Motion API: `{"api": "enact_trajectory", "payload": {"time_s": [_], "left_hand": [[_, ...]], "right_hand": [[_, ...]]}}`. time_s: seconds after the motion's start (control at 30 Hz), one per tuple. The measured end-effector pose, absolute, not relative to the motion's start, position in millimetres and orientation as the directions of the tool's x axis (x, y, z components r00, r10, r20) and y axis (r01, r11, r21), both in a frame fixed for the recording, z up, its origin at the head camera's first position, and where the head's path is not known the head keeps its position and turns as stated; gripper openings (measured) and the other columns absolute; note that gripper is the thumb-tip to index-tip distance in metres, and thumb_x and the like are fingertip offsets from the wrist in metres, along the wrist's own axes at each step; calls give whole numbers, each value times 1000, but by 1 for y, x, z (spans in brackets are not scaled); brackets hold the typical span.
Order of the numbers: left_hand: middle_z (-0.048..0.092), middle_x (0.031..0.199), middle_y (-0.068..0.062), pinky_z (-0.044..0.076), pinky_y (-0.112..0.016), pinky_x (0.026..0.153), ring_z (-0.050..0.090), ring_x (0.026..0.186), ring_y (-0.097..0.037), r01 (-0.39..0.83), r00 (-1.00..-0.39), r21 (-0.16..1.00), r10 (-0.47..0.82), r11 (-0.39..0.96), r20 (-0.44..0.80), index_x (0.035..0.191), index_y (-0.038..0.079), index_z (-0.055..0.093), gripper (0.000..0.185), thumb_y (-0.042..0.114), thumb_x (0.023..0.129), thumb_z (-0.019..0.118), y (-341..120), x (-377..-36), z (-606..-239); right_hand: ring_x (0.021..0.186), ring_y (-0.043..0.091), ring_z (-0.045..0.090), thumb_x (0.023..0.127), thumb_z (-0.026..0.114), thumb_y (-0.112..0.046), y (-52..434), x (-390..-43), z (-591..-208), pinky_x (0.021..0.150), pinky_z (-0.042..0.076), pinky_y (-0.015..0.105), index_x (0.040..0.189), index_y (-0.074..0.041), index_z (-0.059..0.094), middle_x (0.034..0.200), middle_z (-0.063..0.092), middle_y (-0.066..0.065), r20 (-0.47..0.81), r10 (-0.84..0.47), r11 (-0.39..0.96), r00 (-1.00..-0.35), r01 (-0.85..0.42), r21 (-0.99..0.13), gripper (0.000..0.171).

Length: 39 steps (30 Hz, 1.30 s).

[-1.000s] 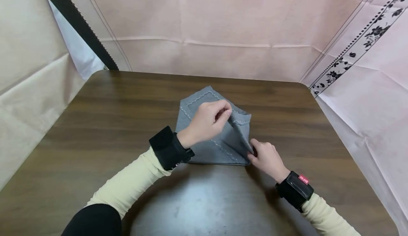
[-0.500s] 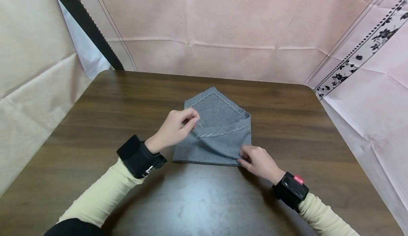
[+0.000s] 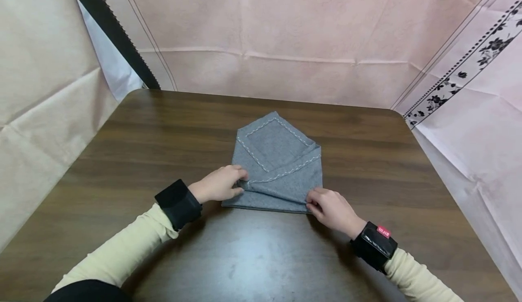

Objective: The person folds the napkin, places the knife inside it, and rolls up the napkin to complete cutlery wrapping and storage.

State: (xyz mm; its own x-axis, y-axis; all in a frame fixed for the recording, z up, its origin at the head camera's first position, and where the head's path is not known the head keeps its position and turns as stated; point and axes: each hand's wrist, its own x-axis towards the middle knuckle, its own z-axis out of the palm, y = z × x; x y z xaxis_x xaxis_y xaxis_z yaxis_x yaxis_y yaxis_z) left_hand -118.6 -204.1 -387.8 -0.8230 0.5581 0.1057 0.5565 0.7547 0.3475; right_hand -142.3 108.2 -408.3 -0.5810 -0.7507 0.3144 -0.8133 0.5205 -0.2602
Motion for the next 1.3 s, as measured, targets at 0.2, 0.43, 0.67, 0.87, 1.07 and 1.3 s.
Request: {"api": "enact_trajectory", "payload": {"time_s": [0.2,0.43,0.67,0.87,1.07,1.3], "left_hand": [[62,99,-8,48,-34,75,59,91,-21,621,-782,275,603,734,158,106,5,64,27,6,80,68,-204,-121,-396],[51,70,1,44,-25,61,50,68,-13,752,-623,-6,713,660,321,79,11,68,5,6,78,69,-207,-107,-397],[47,70,2,35,-21,56,44,66,-12,765,-557,-130,750,630,356,71,13,67,10,6,77,71,-209,-89,-402],[47,68,1,31,-21,54,44,64,-13,744,-549,-209,759,635,349,71,11,68,9,3,77,68,-210,-87,-400],[48,67,1,28,-22,54,42,63,-13,720,-554,-256,757,645,348,82,13,70,11,3,77,69,-210,-88,-396],[49,69,1,27,-21,53,43,64,-12,700,-585,-325,772,636,250,86,16,74,9,12,78,70,-206,-81,-401]], "right_hand": [[58,3,41,74,67,1,108,-140,-407,51,37,20,69,-15,53,67,43,-10,343,-743,512,-574,-818,-261,22],[61,5,46,72,65,1,108,-140,-412,51,41,22,71,-15,54,69,46,-9,336,-787,477,-518,-855,-201,20],[63,4,49,73,67,-3,108,-143,-408,53,43,22,73,-15,57,71,50,-9,263,-836,439,-482,-874,-207,16],[78,13,57,81,68,-17,106,-164,-397,66,48,31,86,-10,65,84,59,-1,253,-802,488,-541,-837,-246,9],[121,36,41,85,64,-19,100,-201,-386,94,36,49,125,5,50,130,45,23,196,-761,598,-618,-786,-157,50],[133,38,19,94,49,-26,94,-223,-397,97,26,58,137,6,31,144,24,23,-53,-734,675,-677,-717,-178,57]]}}
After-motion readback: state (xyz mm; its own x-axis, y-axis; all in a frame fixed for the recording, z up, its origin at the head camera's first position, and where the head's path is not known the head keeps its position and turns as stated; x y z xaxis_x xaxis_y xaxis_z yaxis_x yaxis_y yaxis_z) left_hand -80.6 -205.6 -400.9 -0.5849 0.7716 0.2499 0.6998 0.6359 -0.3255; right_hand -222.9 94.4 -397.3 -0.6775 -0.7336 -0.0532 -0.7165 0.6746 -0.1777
